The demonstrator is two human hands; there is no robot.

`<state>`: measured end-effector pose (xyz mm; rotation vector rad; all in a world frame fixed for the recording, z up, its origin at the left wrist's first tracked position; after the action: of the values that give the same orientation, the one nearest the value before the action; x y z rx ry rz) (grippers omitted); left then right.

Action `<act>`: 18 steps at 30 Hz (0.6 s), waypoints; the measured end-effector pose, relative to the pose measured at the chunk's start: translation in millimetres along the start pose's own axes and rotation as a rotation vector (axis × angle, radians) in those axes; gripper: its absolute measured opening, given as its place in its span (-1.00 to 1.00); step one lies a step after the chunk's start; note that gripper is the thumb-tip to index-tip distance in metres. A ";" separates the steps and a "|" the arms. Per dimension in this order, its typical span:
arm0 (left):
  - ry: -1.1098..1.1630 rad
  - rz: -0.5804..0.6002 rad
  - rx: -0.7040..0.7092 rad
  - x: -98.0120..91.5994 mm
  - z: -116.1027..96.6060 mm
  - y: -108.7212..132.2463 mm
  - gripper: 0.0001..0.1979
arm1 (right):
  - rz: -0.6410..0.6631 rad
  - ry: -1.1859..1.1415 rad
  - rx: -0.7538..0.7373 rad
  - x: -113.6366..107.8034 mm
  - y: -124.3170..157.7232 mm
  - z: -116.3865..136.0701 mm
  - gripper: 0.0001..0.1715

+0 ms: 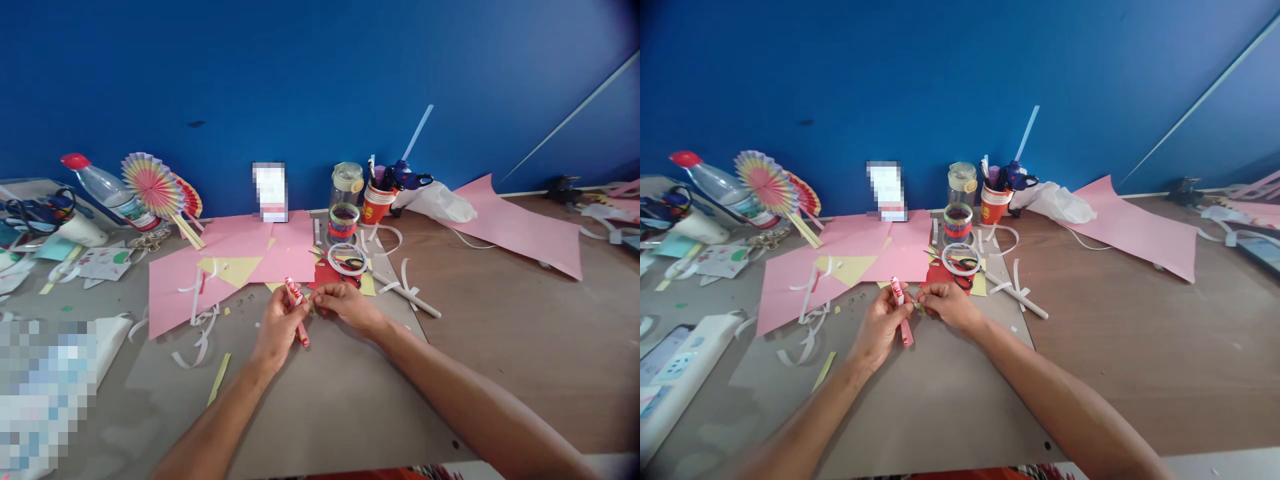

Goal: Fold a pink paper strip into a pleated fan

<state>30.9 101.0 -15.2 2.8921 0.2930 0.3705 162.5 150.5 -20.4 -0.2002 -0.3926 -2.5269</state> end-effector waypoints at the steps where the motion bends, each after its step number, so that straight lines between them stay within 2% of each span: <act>1: -0.011 0.003 -0.001 -0.1 0.1 0.0 -0.64 | 0.002 0.002 -0.002 0.3 0.5 0.6 -0.70; 10: -0.092 0.017 0.008 -0.5 0.6 0.5 -0.74 | -0.036 -0.005 0.020 5.4 -0.4 -1.0 -0.72; 14: -0.048 0.031 0.002 0.3 -4.5 3.8 -0.75 | -0.202 -0.025 -0.001 -2.4 -3.2 -0.7 -0.69; 16: 0.011 0.030 0.001 0.2 -8.1 5.0 -0.75 | -0.294 -0.009 -0.075 -6.7 -2.1 3.2 -0.64; 18: 0.094 0.030 -0.024 -0.4 -10.7 4.3 -0.74 | -0.326 0.023 -0.170 -7.0 0.2 7.1 -0.61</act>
<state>28.4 98.8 -4.2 2.8632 0.2583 0.5121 168.8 156.2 -15.2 -0.1842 -0.2148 -2.8837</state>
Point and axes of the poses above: each hand's wrist, its own y-axis away from the middle knuckle, its own x-axis out of the palm, z = x × y, the point moved 3 cm from there along -y, towards the middle knuckle
